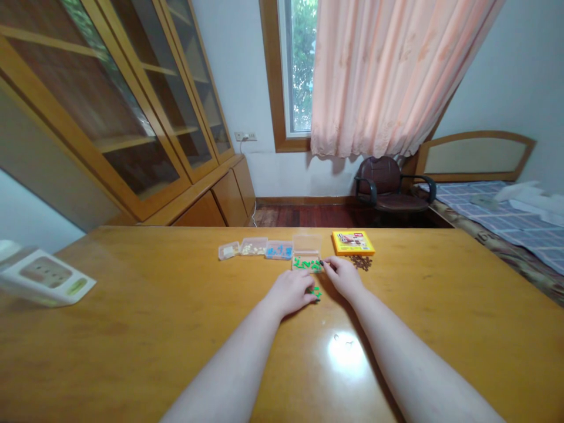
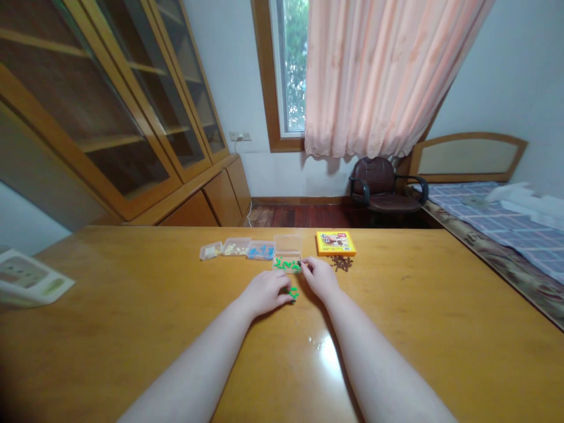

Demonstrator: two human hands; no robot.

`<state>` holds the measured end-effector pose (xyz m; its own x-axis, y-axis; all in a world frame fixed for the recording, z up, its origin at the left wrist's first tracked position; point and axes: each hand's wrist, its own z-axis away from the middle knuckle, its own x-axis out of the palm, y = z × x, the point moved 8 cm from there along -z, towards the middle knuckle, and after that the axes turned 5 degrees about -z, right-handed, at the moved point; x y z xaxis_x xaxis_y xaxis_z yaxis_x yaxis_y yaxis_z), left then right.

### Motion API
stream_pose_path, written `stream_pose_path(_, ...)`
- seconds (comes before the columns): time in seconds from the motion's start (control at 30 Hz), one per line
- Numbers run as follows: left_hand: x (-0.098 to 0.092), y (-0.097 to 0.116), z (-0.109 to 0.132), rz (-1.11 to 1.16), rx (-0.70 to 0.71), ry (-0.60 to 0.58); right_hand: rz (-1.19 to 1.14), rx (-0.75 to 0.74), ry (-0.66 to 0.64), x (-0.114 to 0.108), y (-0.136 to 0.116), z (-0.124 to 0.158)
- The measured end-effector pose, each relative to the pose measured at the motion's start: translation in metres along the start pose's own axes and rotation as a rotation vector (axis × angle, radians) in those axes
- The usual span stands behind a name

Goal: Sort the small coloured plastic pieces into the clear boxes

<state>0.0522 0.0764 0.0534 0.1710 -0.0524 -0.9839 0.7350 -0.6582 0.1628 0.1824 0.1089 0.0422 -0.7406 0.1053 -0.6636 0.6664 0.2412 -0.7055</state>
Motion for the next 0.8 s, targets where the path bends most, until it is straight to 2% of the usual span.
stream_pose_path(0.1,0.007,0.002,-0.005,-0.014,-0.056,-0.003,0.020,-0.010,-0.003,0.000,-0.002,0.001)
stream_pose_path(0.2,0.010,-0.007,-0.007,-0.005,-0.134,0.004,0.036,-0.028,-0.023,0.001,-0.003,0.002)
stream_pose_path(0.3,0.006,-0.017,-0.005,0.008,-0.162,0.031,0.002,-0.065,-0.072,0.004,-0.002,0.002)
stream_pose_path(0.37,0.001,-0.021,-0.003,0.013,-0.164,0.046,-0.042,-0.068,-0.156,0.009,0.000,0.003)
stream_pose_path(0.43,-0.003,-0.022,0.000,0.028,-0.140,0.040,-0.084,-0.046,-0.272,0.016,0.004,0.005)
stream_pose_path(0.53,-0.003,-0.016,0.002,0.076,-0.032,-0.010,-0.102,-0.026,-0.410,0.023,0.009,0.010)
stream_pose_path(0.63,0.001,-0.009,0.003,0.114,0.055,-0.049,-0.056,-0.053,-0.471,0.025,0.009,0.012)
stream_pose_path(0.8,0.007,-0.009,0.001,0.123,0.053,-0.061,-0.047,-0.102,-0.526,0.027,0.007,0.011)
